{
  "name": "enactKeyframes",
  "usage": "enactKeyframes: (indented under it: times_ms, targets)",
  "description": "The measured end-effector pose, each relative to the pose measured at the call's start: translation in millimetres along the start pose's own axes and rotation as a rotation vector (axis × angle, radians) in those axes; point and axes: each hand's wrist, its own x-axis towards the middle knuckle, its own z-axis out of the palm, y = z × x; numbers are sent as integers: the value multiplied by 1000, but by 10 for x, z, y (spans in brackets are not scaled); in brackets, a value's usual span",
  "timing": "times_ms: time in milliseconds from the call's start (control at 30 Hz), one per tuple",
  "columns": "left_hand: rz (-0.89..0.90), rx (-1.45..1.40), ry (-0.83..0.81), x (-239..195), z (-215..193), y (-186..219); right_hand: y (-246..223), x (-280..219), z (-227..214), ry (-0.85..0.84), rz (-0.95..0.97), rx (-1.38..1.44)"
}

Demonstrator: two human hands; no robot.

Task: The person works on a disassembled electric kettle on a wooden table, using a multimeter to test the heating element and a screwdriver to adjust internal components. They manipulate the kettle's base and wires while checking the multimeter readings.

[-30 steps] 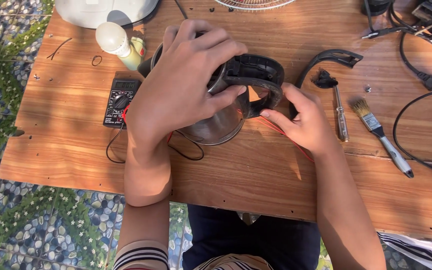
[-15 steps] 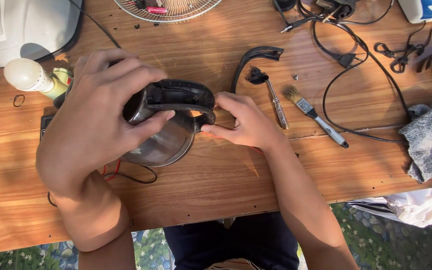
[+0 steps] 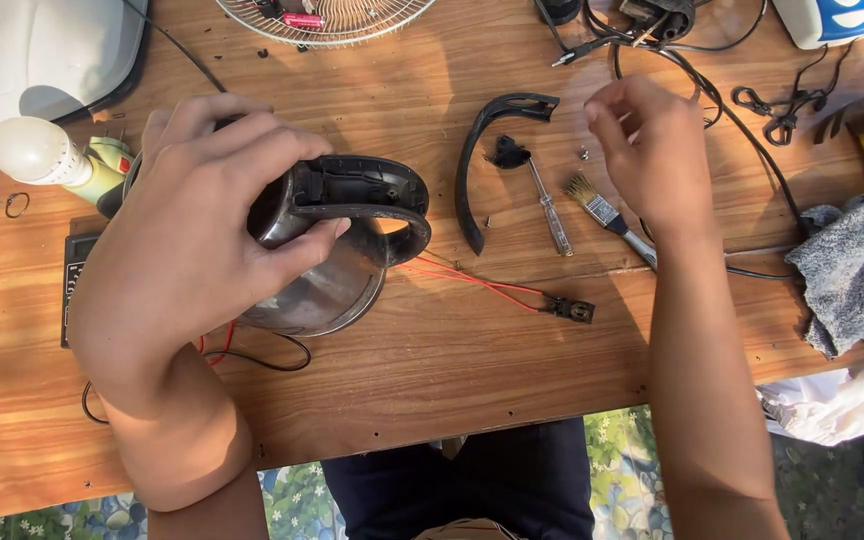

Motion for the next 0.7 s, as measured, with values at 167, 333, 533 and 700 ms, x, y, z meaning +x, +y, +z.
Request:
enactKeyframes:
  times_ms: [167,333,533,700]
  targets:
    - [-1,-23,-1,19,-16,18,300,49,123,-414,380,-500]
    - [-10,-16,-14,26,-34,26,225,-26,229,-352,108,-335]
    - [2,15,-11,38,-53,36,-78,-170,400,-469,-205,-208]
    - [11,-6,-7,45,-68,39,-171,-222,508,-662,-231,-266]
